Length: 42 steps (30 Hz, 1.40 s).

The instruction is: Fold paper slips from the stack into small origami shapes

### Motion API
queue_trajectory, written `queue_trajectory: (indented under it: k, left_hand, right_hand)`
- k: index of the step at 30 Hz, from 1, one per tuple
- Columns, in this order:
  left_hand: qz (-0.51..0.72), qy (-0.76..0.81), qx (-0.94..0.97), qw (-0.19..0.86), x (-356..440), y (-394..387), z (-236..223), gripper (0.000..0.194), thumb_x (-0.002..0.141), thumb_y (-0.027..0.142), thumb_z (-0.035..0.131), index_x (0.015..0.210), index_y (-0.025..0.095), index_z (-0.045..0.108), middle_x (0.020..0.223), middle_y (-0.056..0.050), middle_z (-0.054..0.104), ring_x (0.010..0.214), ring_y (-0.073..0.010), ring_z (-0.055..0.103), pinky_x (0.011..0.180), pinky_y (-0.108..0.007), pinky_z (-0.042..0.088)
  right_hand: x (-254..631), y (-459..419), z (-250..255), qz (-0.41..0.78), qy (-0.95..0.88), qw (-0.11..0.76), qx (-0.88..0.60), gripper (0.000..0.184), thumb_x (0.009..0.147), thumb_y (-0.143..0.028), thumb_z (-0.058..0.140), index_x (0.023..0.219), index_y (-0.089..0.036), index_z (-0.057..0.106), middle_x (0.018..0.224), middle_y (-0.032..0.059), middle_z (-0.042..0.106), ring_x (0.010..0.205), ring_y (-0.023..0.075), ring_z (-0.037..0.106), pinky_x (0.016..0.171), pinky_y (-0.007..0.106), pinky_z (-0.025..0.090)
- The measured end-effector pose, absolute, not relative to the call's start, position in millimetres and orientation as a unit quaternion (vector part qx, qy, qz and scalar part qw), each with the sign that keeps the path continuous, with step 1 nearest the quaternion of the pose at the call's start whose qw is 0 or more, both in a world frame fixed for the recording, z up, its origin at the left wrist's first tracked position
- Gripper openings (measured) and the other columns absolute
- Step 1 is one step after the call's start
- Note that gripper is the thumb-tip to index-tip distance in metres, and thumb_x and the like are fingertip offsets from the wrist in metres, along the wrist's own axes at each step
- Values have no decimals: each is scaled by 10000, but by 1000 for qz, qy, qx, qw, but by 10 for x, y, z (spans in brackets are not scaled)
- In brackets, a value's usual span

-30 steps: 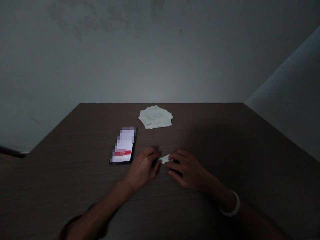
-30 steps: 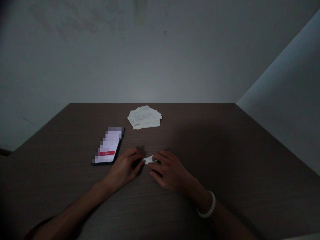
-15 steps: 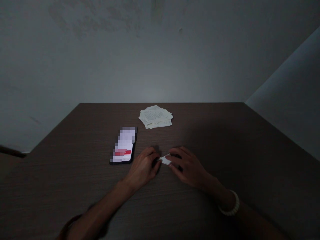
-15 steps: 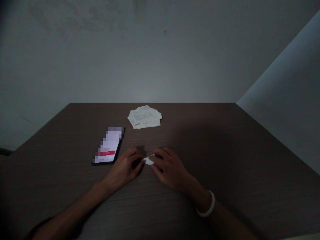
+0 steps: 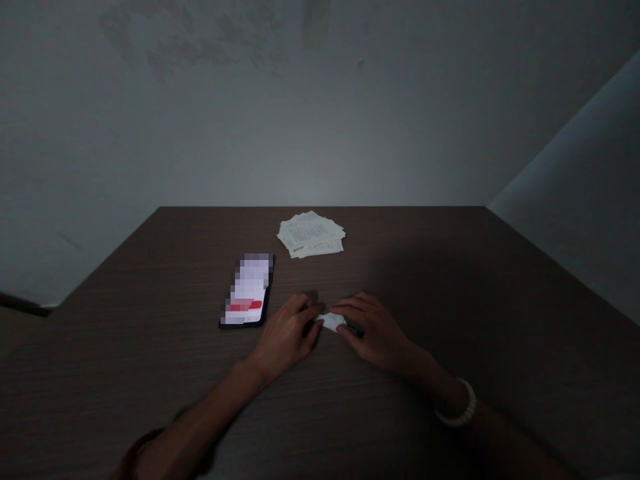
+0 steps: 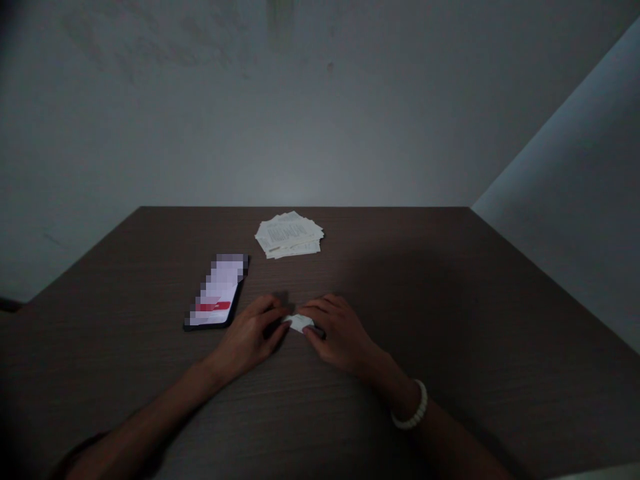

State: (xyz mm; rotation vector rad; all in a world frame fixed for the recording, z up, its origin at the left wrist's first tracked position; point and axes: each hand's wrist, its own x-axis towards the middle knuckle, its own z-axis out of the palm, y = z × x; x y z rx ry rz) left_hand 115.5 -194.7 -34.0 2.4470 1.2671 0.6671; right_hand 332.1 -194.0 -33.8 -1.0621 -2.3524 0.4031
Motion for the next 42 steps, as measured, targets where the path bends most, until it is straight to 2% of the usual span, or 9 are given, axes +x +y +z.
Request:
queue_trajectory:
  k: [8, 12, 20, 24, 28, 33, 42]
  left_hand:
    - [227, 446, 852, 155, 1159, -1958, -336, 204, 885, 183, 528, 1070, 172, 613, 1010, -84, 553, 952, -233, 547, 846, -397, 498]
    - [239, 456, 839, 176, 1169, -1955, -306, 216, 878, 207, 549, 1087, 180, 598, 1048, -86, 568, 987, -238, 552, 875, -404, 489]
    - [272, 458, 812, 240, 1179, -1905, -309, 50, 849, 168, 573, 885, 182, 606, 902, -46, 619, 898, -215, 569, 816, -372, 467]
    - [276, 457, 808, 251, 1188, -1901, -307, 64, 845, 142, 564, 826, 182, 610, 826, -33, 627, 848, -205, 567, 774, -351, 453]
    - [283, 436, 817, 250, 1196, -1886, -286, 131, 859, 124, 532, 796, 182, 630, 803, -27, 634, 822, -196, 561, 758, -343, 438]
    - [292, 423, 827, 228, 1194, -1877, -321, 149, 858, 102, 538, 801, 167, 660, 819, -37, 624, 827, -195, 547, 759, -344, 437]
    - [279, 370, 874, 145, 1198, -1944, -369, 208, 871, 33, 506, 863, 141, 683, 845, -59, 609, 815, -194, 501, 695, -306, 452]
  right_hand:
    - [3306, -1935, -321, 193, -850, 297, -390, 317, 800, -131, 653, 1098, -222, 596, 1048, 48, 626, 995, 202, 552, 895, 385, 437]
    - [3320, -1950, -334, 231, -838, 326, -371, 332, 816, -110, 618, 1120, -236, 580, 1066, 54, 596, 991, 195, 572, 869, 368, 467]
    - [3318, -1958, -356, 218, -845, 337, -353, 297, 829, -109, 603, 1101, -227, 591, 1064, 56, 597, 1000, 194, 563, 884, 362, 460]
    - [3315, -1958, -345, 192, -856, 316, -361, 262, 842, -126, 599, 1088, -217, 601, 1055, 50, 608, 987, 188, 550, 885, 355, 445]
    - [3319, -1965, -314, 133, -882, 256, -372, 211, 876, -171, 578, 1074, -216, 635, 1039, 53, 614, 972, 201, 529, 892, 373, 419]
    - [3319, -1977, -278, 78, -907, 191, -366, 254, 909, -201, 541, 1146, -235, 627, 1065, 62, 599, 977, 221, 501, 858, 380, 396]
    - [3298, -1979, -306, 84, -902, 189, -379, 256, 923, -201, 524, 1150, -252, 631, 1111, 63, 575, 1009, 221, 491, 876, 376, 373]
